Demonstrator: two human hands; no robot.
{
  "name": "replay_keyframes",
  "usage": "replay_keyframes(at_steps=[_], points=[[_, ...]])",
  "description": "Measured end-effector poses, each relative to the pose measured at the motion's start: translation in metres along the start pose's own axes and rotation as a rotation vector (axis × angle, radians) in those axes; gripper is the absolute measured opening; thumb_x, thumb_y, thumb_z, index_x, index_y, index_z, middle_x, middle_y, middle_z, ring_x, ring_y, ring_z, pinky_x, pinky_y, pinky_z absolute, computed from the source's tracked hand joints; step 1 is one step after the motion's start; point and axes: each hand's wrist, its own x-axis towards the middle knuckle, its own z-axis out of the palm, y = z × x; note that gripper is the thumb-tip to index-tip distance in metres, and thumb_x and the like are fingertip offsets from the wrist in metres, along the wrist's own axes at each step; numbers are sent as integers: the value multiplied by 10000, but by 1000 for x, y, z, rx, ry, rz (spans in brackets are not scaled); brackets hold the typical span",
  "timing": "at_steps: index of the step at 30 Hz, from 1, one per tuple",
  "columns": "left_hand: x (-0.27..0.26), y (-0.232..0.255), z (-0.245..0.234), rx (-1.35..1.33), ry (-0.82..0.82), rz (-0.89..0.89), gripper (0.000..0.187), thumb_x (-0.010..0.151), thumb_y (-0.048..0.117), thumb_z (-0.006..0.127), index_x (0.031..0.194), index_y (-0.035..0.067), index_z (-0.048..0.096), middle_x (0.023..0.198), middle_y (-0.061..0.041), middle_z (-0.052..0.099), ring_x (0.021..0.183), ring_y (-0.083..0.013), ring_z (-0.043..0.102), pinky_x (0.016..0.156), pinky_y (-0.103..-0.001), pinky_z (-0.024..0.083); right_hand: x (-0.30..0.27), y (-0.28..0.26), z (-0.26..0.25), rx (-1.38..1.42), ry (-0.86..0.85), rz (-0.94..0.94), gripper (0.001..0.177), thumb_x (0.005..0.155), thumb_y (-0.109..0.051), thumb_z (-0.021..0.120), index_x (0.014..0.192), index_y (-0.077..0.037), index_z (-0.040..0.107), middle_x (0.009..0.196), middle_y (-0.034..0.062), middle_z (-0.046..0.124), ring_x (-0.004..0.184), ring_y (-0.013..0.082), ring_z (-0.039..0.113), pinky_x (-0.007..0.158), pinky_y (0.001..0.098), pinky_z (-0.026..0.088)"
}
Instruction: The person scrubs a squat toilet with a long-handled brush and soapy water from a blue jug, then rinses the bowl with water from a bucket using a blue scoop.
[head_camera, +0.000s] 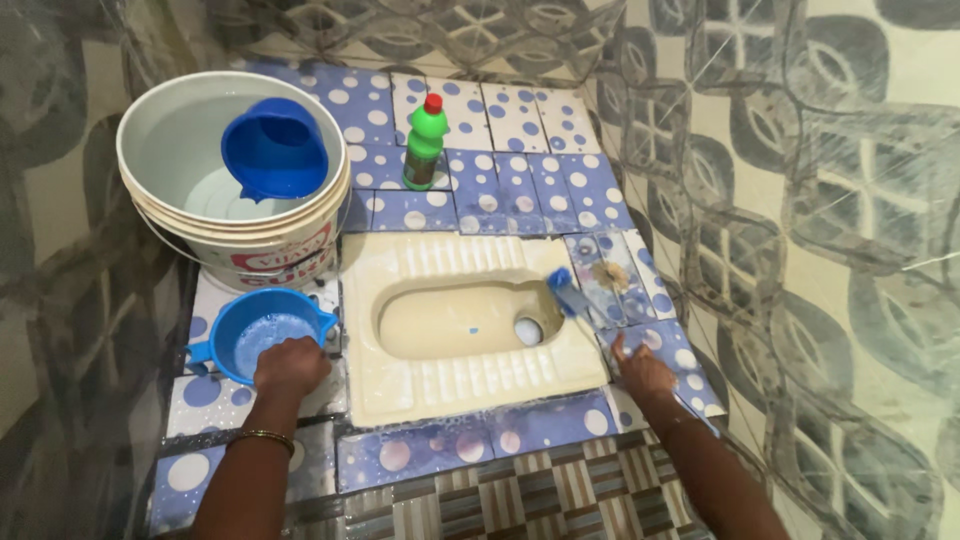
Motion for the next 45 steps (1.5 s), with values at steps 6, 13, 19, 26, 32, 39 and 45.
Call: replay_keyframes(at_steps=[6, 13, 19, 26, 32, 39, 45], points=[[-4, -2, 2, 60, 5, 34, 397, 918, 344, 552, 1170, 103, 742, 1254, -152, 726, 1194, -336, 679, 1036, -459, 530, 6, 3, 65, 114, 159, -145, 711, 1030, -104, 500, 1642, -135, 139, 1108, 256, 664, 917, 393, 743, 747, 497, 622], [6, -5, 7, 89, -16, 24, 420, 931, 381, 552, 1195, 94, 710, 1258, -158, 710, 1187, -337, 672, 1025, -459, 528, -104, 12, 138, 85, -83, -209, 756, 1043, -89, 473, 1593, -22, -42, 1315, 400, 500, 890, 410, 746, 713, 422, 668], [5, -4, 7, 90, 4, 27, 420, 929, 382, 553, 1206, 107, 706, 1271, -153, 705, 1202, -329, 666, 1038, -451, 525, 2, 13, 77, 160, 127, -148, 735, 999, -93, 546, 1570, -24, 88, 1134, 241, 676, 960, 354, 735, 766, 424, 633], [5, -3, 4, 70, -17, 26, 413, 907, 351, 558, 1202, 100, 700, 1273, -149, 700, 1202, -330, 665, 1040, -450, 526, 90, -228, 9, 483, 353, -52, 713, 1010, -135, 479, 1627, -31, 138, 1067, 242, 699, 886, 376, 733, 727, 490, 601], [1, -4, 3, 60, -3, 38, 381, 901, 307, 552, 1156, 86, 728, 1226, -170, 723, 1163, -345, 687, 1019, -453, 539, 26, -349, -43, 454, 255, -455, 757, 996, -76, 490, 1643, -93, 98, 1150, 292, 630, 887, 412, 725, 751, 491, 612], [-3, 1, 0, 45, 18, 44, 348, 912, 281, 550, 1122, 87, 749, 1198, -175, 739, 1138, -346, 703, 1004, -452, 549, 93, -208, -14, 392, 444, -251, 715, 969, -98, 490, 1625, -131, 208, 1162, 253, 680, 969, 359, 716, 758, 474, 610], [-3, 1, -1, 47, -11, 21, 354, 910, 279, 553, 1148, 93, 739, 1223, -163, 721, 1161, -333, 688, 1016, -444, 539, 99, -156, -7, 567, 294, 102, 754, 980, -146, 533, 1607, 24, 148, 1061, 227, 724, 892, 325, 741, 699, 428, 604]])
